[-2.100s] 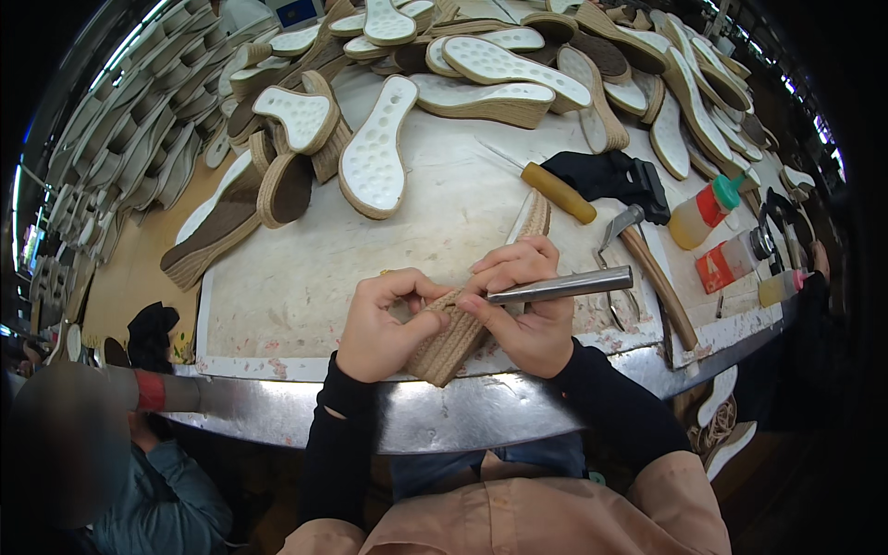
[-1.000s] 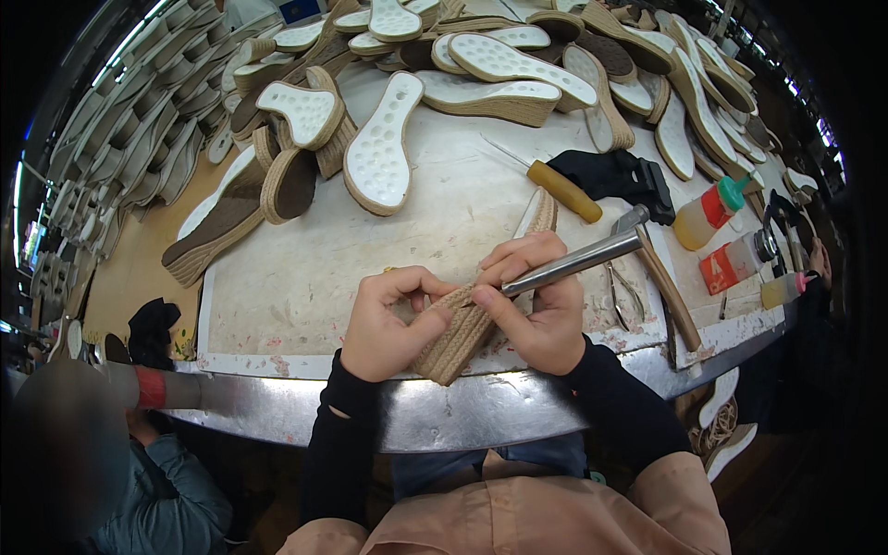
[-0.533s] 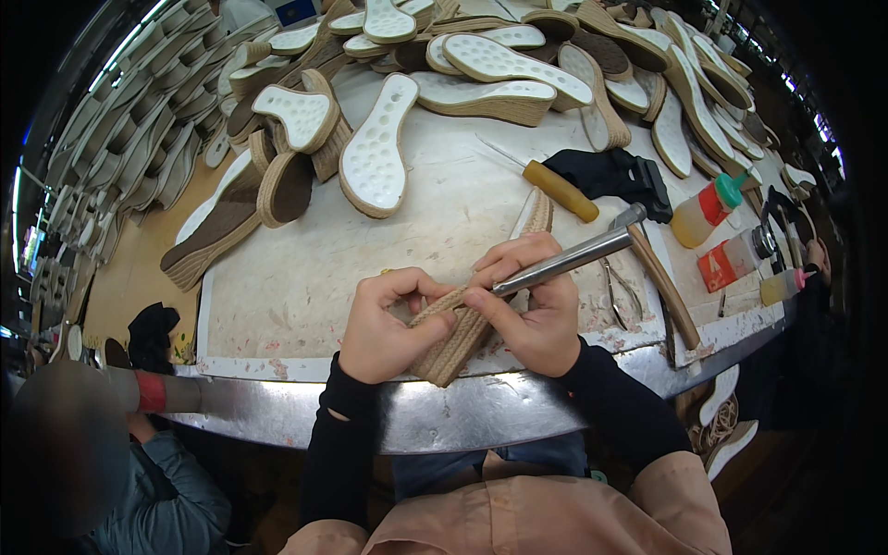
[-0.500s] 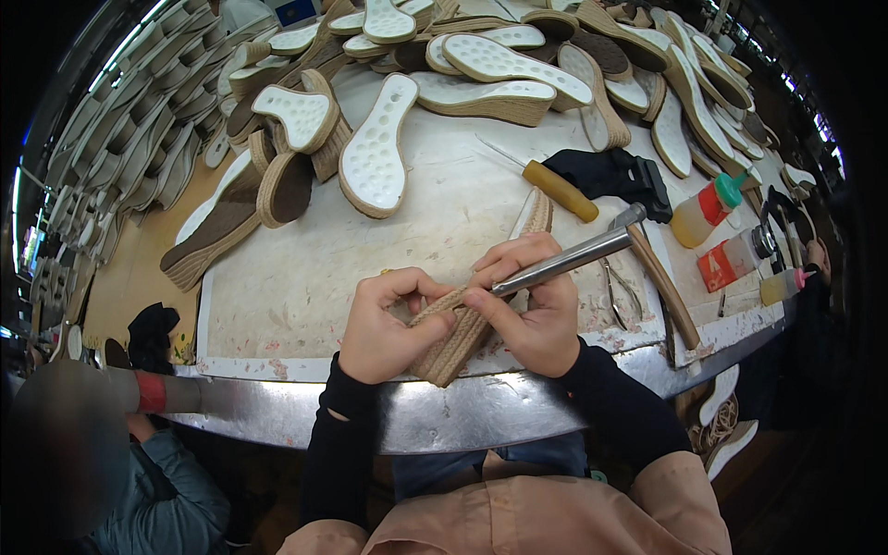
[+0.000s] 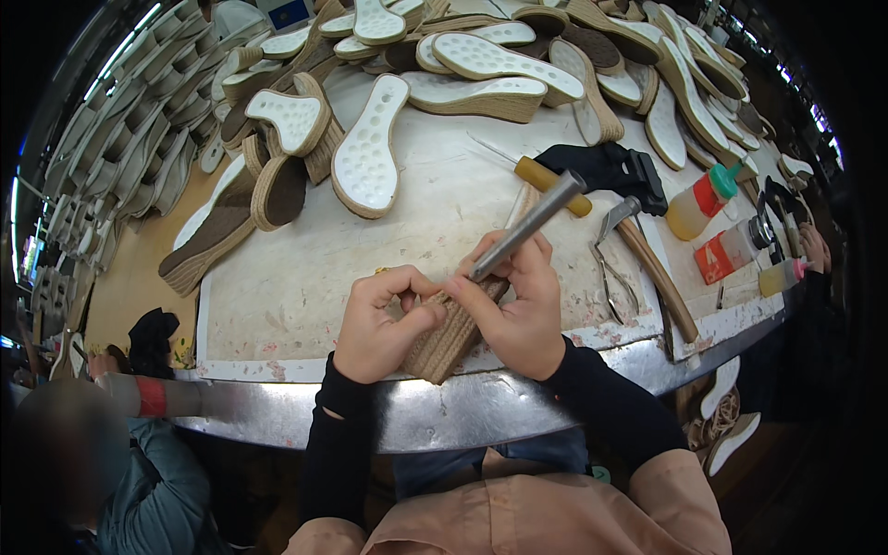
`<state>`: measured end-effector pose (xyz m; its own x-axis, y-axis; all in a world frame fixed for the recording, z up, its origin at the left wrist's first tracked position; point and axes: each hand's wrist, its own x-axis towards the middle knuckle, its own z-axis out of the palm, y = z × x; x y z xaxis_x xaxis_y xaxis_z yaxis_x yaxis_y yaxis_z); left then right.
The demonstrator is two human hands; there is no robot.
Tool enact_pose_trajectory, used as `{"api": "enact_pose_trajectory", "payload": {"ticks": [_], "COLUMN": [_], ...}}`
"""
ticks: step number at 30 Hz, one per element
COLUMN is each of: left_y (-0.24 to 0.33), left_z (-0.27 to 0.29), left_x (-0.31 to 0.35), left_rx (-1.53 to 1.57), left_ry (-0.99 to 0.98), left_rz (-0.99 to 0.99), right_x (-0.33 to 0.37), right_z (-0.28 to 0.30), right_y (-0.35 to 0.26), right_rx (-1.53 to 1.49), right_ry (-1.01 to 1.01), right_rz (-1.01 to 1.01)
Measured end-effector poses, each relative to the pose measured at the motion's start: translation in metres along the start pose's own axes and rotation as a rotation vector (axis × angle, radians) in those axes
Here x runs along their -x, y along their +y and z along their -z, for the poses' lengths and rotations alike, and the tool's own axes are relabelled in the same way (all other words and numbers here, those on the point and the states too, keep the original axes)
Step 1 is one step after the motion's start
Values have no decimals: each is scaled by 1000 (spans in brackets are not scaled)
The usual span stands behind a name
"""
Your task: The person uses a metal awl to repeatedly puncture and pull a cord through the side of a shoe sole. They hold the sole with one hand and manipulate the tool with the other, working on the same unit throughout the clip.
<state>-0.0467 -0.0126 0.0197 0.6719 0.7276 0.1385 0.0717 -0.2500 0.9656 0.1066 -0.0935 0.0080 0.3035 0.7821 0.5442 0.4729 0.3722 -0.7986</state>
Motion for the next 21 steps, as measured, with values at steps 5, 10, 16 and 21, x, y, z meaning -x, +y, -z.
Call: {"api": "enact_pose_trajectory", "payload": {"ticks": [5, 10, 16, 21], "left_y": [-1, -4, -5, -4], "left_z": [2, 3, 2, 1], "left_x": [3, 1, 0, 0], "left_rx": [173, 6, -30, -29], "left_ry": [-15, -28, -17, -5], "left_rz": [117, -48, -46, -43], "right_x": [2, 2, 2, 4], "right_z": [3, 7, 1, 3], "right_y": [3, 3, -1, 1], "right_rx": [-156, -119, -200, -202], "right_ry": [-28, -68, 46, -32], "right_rz": [-104, -55, -116, -122]}}
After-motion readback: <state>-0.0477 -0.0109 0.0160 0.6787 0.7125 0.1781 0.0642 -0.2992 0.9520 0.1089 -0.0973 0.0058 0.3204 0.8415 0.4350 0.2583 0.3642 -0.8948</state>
